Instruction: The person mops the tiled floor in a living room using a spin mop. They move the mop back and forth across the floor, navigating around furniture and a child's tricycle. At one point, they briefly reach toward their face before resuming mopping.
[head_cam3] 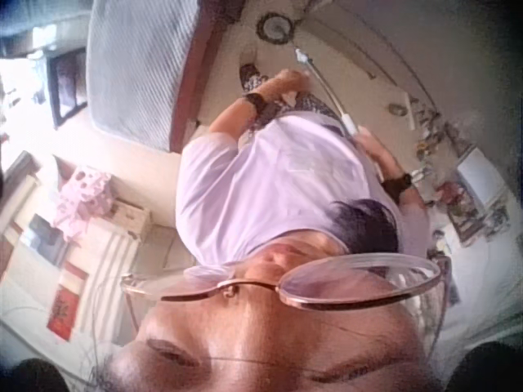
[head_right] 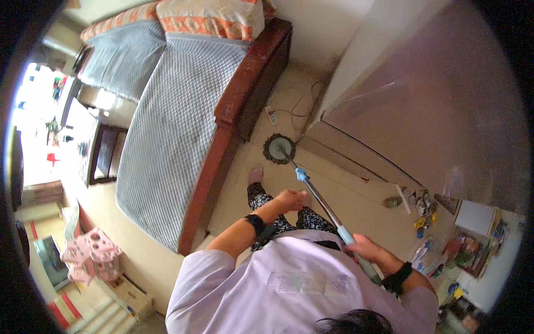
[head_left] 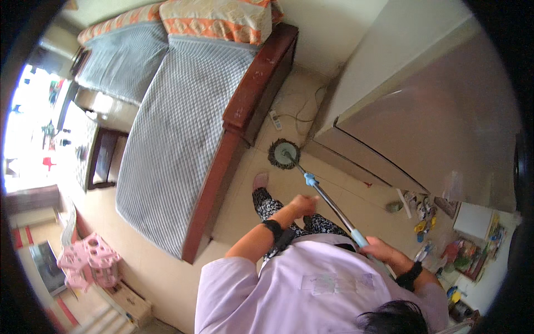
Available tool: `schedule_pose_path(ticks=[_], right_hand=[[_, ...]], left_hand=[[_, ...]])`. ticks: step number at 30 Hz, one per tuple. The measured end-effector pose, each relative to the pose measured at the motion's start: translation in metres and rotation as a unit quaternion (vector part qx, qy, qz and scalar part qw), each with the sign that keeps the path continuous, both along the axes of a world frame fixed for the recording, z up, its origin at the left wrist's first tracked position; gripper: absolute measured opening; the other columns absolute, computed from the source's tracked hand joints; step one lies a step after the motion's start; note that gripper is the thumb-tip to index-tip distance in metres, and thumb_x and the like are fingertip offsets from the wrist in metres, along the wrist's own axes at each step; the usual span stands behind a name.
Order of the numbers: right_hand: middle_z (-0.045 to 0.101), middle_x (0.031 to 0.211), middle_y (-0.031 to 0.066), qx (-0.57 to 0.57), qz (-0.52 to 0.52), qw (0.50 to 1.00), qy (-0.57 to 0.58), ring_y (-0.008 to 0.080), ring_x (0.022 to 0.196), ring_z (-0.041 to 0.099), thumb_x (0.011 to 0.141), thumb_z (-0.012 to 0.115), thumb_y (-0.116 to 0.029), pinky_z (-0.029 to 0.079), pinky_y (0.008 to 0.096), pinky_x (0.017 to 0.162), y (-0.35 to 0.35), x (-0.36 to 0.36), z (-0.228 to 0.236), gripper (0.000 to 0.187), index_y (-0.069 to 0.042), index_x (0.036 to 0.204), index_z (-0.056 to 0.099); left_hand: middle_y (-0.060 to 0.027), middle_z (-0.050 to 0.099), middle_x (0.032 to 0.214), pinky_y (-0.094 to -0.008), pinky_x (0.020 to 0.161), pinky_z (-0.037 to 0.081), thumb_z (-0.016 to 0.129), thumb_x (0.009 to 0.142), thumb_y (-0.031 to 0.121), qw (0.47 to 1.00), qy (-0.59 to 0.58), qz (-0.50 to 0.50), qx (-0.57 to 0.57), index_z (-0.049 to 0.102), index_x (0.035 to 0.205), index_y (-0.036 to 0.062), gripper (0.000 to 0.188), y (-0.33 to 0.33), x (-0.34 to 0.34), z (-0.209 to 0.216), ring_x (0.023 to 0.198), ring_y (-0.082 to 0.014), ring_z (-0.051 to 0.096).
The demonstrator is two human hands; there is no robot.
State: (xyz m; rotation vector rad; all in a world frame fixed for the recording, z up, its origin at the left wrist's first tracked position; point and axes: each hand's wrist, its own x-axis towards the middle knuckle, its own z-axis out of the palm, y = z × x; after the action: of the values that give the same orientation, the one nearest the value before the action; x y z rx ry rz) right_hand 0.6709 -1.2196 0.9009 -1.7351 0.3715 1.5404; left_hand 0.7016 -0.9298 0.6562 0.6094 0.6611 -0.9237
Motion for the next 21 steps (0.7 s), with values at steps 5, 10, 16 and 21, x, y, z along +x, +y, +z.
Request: schedule_pose_path(ticks=[5, 10, 16, 21], right_hand=[[0.063, 0.088, 0.0059, -0.048, -0.062, 0.992, -0.101, 0.0164, 0.073, 0.061, 0.083, 0.063, -0.011, 0.052, 0.0315, 0.066, 0.073, -0.055, 0.044, 0.031, 0.000, 0.111, 0.059], [0.059, 0.078, 0.0076, -0.035, -0.194, 0.980, -0.017, 0.0171, 0.059, 0.058, 0.089, 0.057, -0.008, 0.051, 0.0339, 0.052, 0.159, -0.022, 0.074, 0.039, 0.000, 0.126, 0.047], [0.052, 0.066, 0.0054, 0.054, -0.344, 0.937, -0.026, 0.0167, 0.045, 0.053, 0.094, 0.054, -0.010, 0.045, 0.0332, 0.039, 0.226, 0.067, 0.013, 0.018, -0.005, 0.108, 0.043], [0.055, 0.076, 0.0063, 0.139, -0.476, 0.866, -0.060, 0.0153, 0.046, 0.051, 0.100, 0.050, -0.014, 0.044, 0.0330, 0.040, 0.269, 0.173, -0.097, 0.048, -0.008, 0.144, 0.031]], left_hand=[[-0.0157, 0.061, 0.112, -0.0401, 0.083, 0.057, 0.066, 0.095, 0.030, 0.978, -0.051, -0.205, 0.005, 0.057, 0.111, -0.0019, 0.037, 0.004, 0.041, 0.022, 0.097, -0.0256, 0.064], [-0.0110, 0.064, 0.091, -0.0352, 0.070, 0.057, 0.069, 0.093, 0.030, 0.974, -0.131, -0.185, 0.019, 0.061, 0.100, -0.0023, 0.034, 0.052, 0.101, 0.040, 0.086, -0.0202, 0.065], [-0.0069, 0.061, 0.083, -0.0339, 0.071, 0.050, 0.066, 0.095, 0.034, 0.936, -0.254, -0.203, 0.134, 0.062, 0.093, -0.0013, 0.035, 0.075, 0.220, 0.005, 0.077, -0.0165, 0.059], [-0.0062, 0.055, 0.086, -0.0388, 0.061, 0.052, 0.063, 0.097, 0.034, 0.985, -0.149, -0.058, 0.061, 0.052, 0.100, 0.0031, 0.033, 0.079, 0.274, -0.042, 0.077, -0.0201, 0.061]])
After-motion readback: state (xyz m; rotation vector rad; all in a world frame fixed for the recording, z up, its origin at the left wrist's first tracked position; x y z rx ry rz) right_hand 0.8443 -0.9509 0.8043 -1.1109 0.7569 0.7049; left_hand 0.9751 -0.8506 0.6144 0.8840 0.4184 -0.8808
